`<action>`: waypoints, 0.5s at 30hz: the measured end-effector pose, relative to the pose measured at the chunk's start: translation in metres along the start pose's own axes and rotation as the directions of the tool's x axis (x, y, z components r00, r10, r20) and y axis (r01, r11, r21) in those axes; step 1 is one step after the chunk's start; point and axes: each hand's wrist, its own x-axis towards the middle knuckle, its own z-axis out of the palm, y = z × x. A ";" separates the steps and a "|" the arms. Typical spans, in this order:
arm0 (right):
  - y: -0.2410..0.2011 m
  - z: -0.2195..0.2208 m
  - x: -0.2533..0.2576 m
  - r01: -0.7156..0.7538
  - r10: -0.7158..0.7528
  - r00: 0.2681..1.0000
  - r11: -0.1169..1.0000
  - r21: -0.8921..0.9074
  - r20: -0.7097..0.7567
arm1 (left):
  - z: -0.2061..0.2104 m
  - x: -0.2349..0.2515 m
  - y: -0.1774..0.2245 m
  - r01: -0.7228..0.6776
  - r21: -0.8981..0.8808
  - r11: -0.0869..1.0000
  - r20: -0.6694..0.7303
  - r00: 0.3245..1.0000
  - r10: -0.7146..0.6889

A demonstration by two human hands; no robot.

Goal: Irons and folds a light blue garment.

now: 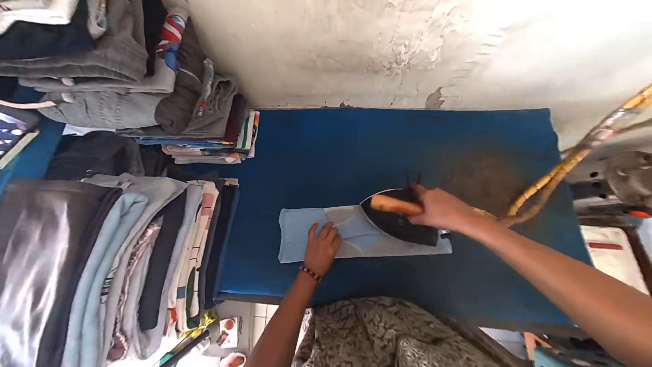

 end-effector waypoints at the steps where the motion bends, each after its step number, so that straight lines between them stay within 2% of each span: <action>1: -0.014 0.006 0.000 0.044 -0.042 0.998 0.998 -0.052 0.036 | 0.001 -0.003 0.000 0.013 -0.017 1.000 -0.013 1.000 -0.013; 3: -0.041 0.020 -0.003 0.142 -0.123 0.981 0.982 -0.123 0.149 | 0.000 -0.008 0.003 0.053 -0.022 0.998 -0.113 0.992 -0.055; 6: -0.052 0.028 0.000 0.213 -0.181 0.944 0.973 -0.092 0.275 | -0.013 -0.008 0.010 0.198 -0.001 0.980 -0.312 0.931 -0.189; 8: -0.041 0.020 -0.005 0.181 -0.168 0.959 0.983 -0.037 0.227 | -0.026 -0.006 0.011 0.287 0.004 0.958 -0.400 0.879 -0.262; 10: -0.018 0.009 -0.015 0.100 -0.103 0.983 0.995 0.026 0.151 | -0.030 -0.004 0.011 0.315 0.014 0.949 -0.442 0.853 -0.276; 12: 0.018 0.004 -0.023 -0.036 0.024 0.997 0.989 0.145 0.080 | -0.024 0.001 0.015 0.285 -0.003 0.959 -0.385 0.884 -0.264; 15: 0.087 0.003 -0.027 -0.215 0.242 0.970 0.901 0.376 -0.025 | -0.007 0.020 0.028 0.191 -0.108 0.976 -0.101 0.974 -0.202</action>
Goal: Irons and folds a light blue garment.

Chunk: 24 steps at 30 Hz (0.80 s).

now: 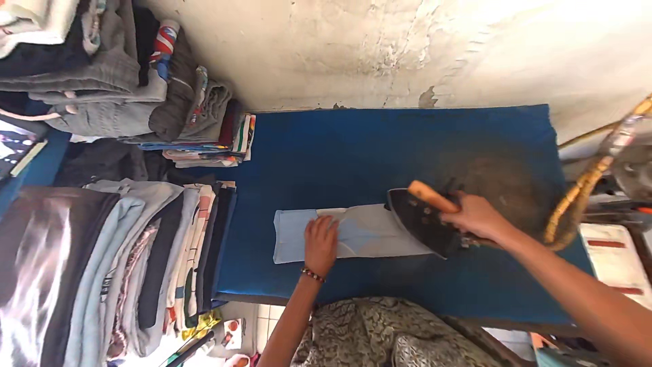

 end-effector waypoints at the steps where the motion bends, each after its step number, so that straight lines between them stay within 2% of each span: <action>1: 0.019 -0.008 0.005 -0.047 0.050 0.997 0.998 0.044 -0.060 | 0.010 0.004 0.004 -0.041 -0.013 0.999 0.071 0.997 0.042; 4: 0.076 -0.033 0.022 -0.148 0.164 0.966 0.985 0.091 -0.201 | 0.035 0.007 0.015 -0.149 -0.028 0.988 0.197 0.969 0.151; 6: 0.104 -0.043 0.028 -0.192 0.193 0.927 0.981 0.035 -0.320 | 0.042 0.006 0.019 -0.189 -0.032 0.982 0.270 0.944 0.190; 7: 0.107 -0.044 0.026 -0.195 0.157 0.896 0.980 -0.049 -0.415 | 0.045 0.005 0.020 -0.200 -0.025 0.979 0.300 0.933 0.198; 9: 0.099 -0.027 0.012 -0.080 -0.071 0.798 0.972 -0.221 -0.599 | 0.052 -0.001 0.018 -0.227 -0.010 0.974 0.315 0.924 0.219; 10: 0.091 -0.010 0.006 0.010 -0.182 0.746 0.965 -0.263 -0.640 | 0.057 -0.004 0.017 -0.231 -0.013 0.973 0.317 0.922 0.223; 11: 0.084 0.014 0.002 0.062 -0.225 0.732 0.962 -0.266 -0.644 | 0.062 -0.008 0.017 -0.222 -0.018 0.975 0.332 0.918 0.216; 12: 0.075 0.045 0.001 0.071 -0.178 0.768 0.978 -0.194 -0.615 | 0.066 -0.011 0.019 -0.203 -0.020 0.979 0.355 0.914 0.197; 14: 0.053 0.103 0.000 -0.006 0.060 0.906 0.992 0.128 -0.419 | 0.072 -0.015 0.025 -0.177 0.010 0.984 0.368 0.916 0.160; 15: 0.041 0.120 -0.001 -0.055 0.156 0.934 0.952 0.301 -0.321 | 0.073 -0.016 0.028 -0.164 0.022 0.986 0.371 0.918 0.144; 17: 0.018 0.124 -0.003 -0.097 0.239 0.944 0.859 0.502 -0.227 | 0.067 -0.011 0.033 -0.104 -0.018 0.994 0.422 0.901 0.102; 19: -0.012 0.113 -0.018 -0.009 0.174 0.946 0.857 0.515 -0.273 | 0.049 -0.003 0.037 0.045 -0.219 0.975 0.457 0.887 0.062; 20: -0.034 0.106 -0.030 0.074 0.093 0.942 0.880 0.469 -0.322 | 0.038 0.001 0.037 0.160 -0.410 0.898 0.417 0.909 0.028; 21: -0.060 0.103 -0.046 0.162 -0.003 0.936 0.892 0.423 -0.352 | 0.025 0.005 0.036 0.294 -0.624 0.724 0.384 0.922 -0.043; 22: -0.089 0.105 -0.064 0.245 -0.108 0.937 0.882 0.403 -0.333 | 0.010 0.007 0.033 0.402 -0.789 0.465 0.383 0.913 -0.139; 23: -0.117 0.111 -0.081 0.314 -0.228 0.942 0.857 0.410 -0.246 | -0.009 0.009 0.027 0.454 -0.868 0.201 0.408 0.883 -0.232; 24: -0.143 0.119 -0.094 0.375 -0.360 0.925 0.822 0.429 -0.119 | -0.031 0.010 0.017 0.452 -0.892 -0.001 0.429 0.846 -0.316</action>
